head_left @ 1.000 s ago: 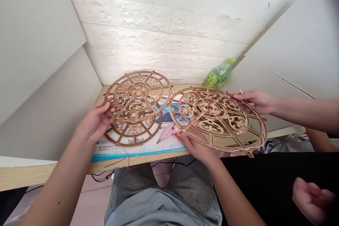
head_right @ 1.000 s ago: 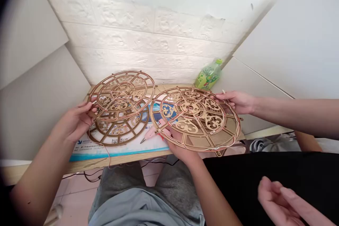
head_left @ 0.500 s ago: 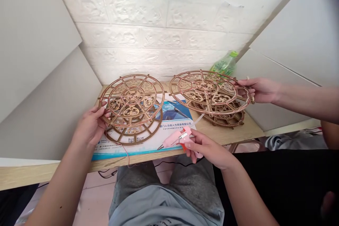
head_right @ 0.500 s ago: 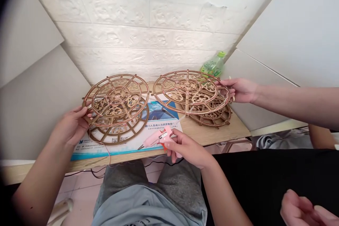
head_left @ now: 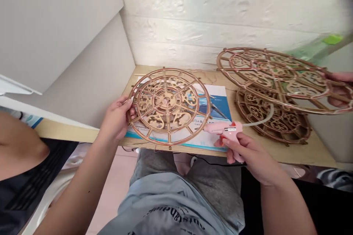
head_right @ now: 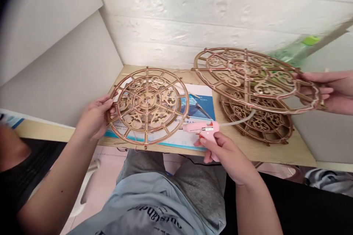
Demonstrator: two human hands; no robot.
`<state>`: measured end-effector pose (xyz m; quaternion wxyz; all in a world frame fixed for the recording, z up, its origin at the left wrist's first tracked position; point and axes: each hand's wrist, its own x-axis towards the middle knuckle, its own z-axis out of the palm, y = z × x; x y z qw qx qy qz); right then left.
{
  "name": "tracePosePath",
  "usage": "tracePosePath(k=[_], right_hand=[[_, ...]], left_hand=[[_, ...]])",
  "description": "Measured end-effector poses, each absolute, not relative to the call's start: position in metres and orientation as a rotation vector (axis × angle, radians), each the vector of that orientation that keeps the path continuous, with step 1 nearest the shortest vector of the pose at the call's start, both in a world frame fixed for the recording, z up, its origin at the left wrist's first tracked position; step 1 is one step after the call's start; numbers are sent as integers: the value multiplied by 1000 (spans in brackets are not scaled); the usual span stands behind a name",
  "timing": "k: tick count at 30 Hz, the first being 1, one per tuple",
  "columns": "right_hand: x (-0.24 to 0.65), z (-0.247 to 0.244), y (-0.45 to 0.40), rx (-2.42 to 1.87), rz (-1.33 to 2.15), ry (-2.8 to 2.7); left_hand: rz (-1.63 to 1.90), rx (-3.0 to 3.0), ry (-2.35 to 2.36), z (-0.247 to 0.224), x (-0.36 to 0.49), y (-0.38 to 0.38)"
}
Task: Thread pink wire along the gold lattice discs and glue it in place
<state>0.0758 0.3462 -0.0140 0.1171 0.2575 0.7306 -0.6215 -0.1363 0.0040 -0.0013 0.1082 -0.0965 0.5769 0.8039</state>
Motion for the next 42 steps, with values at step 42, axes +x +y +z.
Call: tracePosePath(k=[42], right_hand=[[74,-4,318,1121,-2395,1758]], left_hand=[[2427,-376,1675,-17,-97,-42]])
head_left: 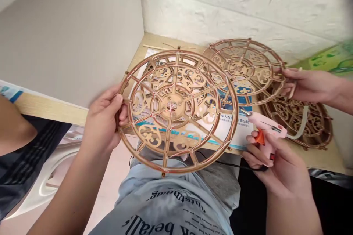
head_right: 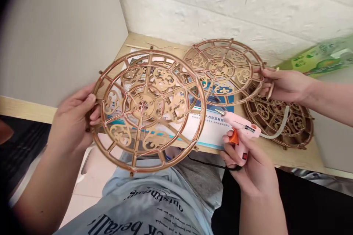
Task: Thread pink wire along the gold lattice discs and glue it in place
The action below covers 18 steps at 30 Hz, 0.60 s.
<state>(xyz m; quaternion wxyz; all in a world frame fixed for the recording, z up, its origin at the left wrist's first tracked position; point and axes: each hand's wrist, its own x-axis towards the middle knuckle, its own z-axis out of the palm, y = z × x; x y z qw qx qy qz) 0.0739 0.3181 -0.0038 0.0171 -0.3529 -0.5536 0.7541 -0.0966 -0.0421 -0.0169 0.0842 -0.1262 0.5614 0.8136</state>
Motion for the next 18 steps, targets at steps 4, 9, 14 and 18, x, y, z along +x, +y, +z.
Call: tracePosePath(k=[4,9,14,18], right_hand=[[75,-8,320,-1071,2338,-1805],[75,-11,321,-999,2361,-1784],[80,-9,322,-929,2324,-1822],[82,-3,322,-919,2426,-1793]], left_hand=[[2367,-479,1698,-17,-80,-59],[2380,-489,1685,-23,-75,-62],[2419,-396,1689,-16,-85,-44],[2450,-344,1676,-2,-108,-12]])
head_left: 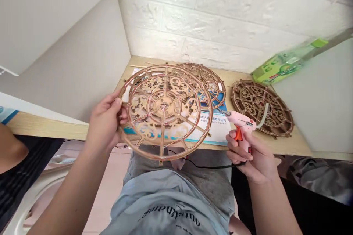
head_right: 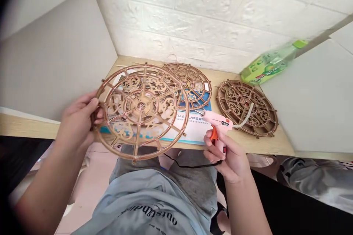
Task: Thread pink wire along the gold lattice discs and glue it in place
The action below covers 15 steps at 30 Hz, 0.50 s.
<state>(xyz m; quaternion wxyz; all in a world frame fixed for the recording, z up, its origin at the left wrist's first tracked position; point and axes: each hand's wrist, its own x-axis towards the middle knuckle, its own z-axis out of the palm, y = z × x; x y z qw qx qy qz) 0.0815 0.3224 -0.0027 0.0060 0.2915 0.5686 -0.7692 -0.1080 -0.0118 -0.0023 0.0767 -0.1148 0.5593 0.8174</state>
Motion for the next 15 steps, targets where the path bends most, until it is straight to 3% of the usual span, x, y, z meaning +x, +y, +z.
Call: tracePosePath(k=[15], right_hand=[[54,0,293,740,-2138,1784]], left_hand=[[2374,-168,1743,-13,-181,67]])
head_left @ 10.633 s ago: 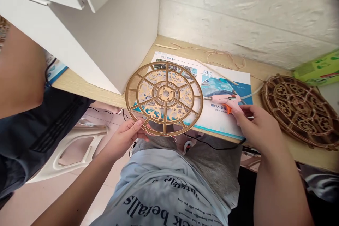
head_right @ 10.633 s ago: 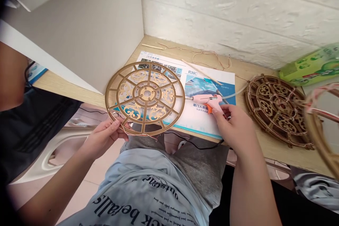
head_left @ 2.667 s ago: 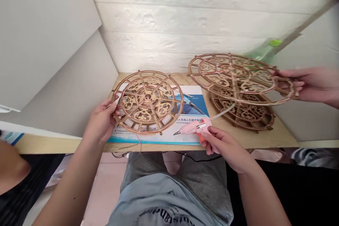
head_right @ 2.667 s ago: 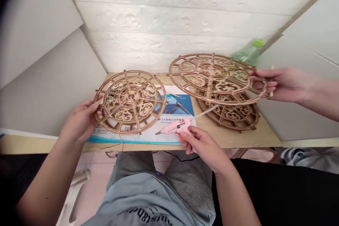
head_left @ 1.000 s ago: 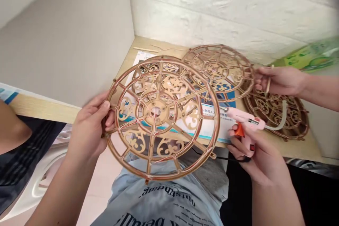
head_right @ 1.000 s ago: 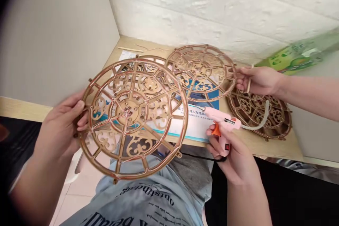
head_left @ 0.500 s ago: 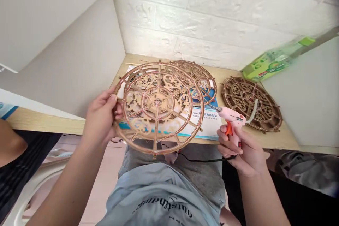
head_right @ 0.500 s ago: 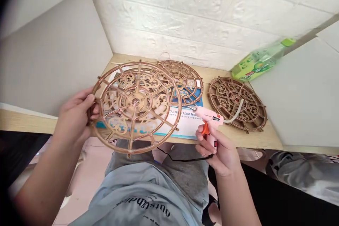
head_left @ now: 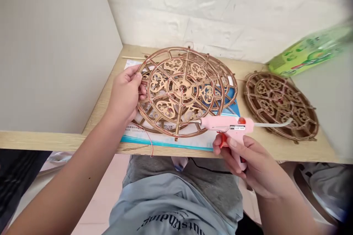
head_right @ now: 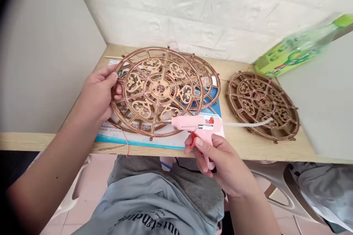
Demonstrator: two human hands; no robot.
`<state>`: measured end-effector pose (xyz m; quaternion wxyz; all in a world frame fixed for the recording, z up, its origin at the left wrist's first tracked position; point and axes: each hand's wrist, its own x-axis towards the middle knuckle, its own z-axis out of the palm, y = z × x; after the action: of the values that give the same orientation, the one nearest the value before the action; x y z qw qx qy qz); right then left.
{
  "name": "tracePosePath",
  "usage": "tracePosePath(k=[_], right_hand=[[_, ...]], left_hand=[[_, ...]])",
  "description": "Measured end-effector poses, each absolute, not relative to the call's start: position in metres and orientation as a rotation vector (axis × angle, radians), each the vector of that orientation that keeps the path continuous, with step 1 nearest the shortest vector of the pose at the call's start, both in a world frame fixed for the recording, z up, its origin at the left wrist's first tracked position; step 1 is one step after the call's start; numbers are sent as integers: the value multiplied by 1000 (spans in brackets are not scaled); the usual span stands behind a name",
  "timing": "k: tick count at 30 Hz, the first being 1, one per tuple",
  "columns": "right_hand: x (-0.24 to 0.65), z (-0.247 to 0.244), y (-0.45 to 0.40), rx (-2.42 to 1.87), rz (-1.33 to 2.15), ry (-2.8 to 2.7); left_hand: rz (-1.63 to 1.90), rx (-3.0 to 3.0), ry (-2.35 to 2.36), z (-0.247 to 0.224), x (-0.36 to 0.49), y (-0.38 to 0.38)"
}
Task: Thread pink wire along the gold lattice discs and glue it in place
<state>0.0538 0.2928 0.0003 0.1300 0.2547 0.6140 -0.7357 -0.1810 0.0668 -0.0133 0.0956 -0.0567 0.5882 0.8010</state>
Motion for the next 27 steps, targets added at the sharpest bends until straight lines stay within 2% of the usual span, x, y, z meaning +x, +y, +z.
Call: tracePosePath(k=[15,27], right_hand=[[49,-14,293,842,-1963,1812],[53,-11,288,889,-1946,1850]], left_hand=[[2296,-17,1929,-16,-179,68],[2444,60,1909,-26,-181,70]])
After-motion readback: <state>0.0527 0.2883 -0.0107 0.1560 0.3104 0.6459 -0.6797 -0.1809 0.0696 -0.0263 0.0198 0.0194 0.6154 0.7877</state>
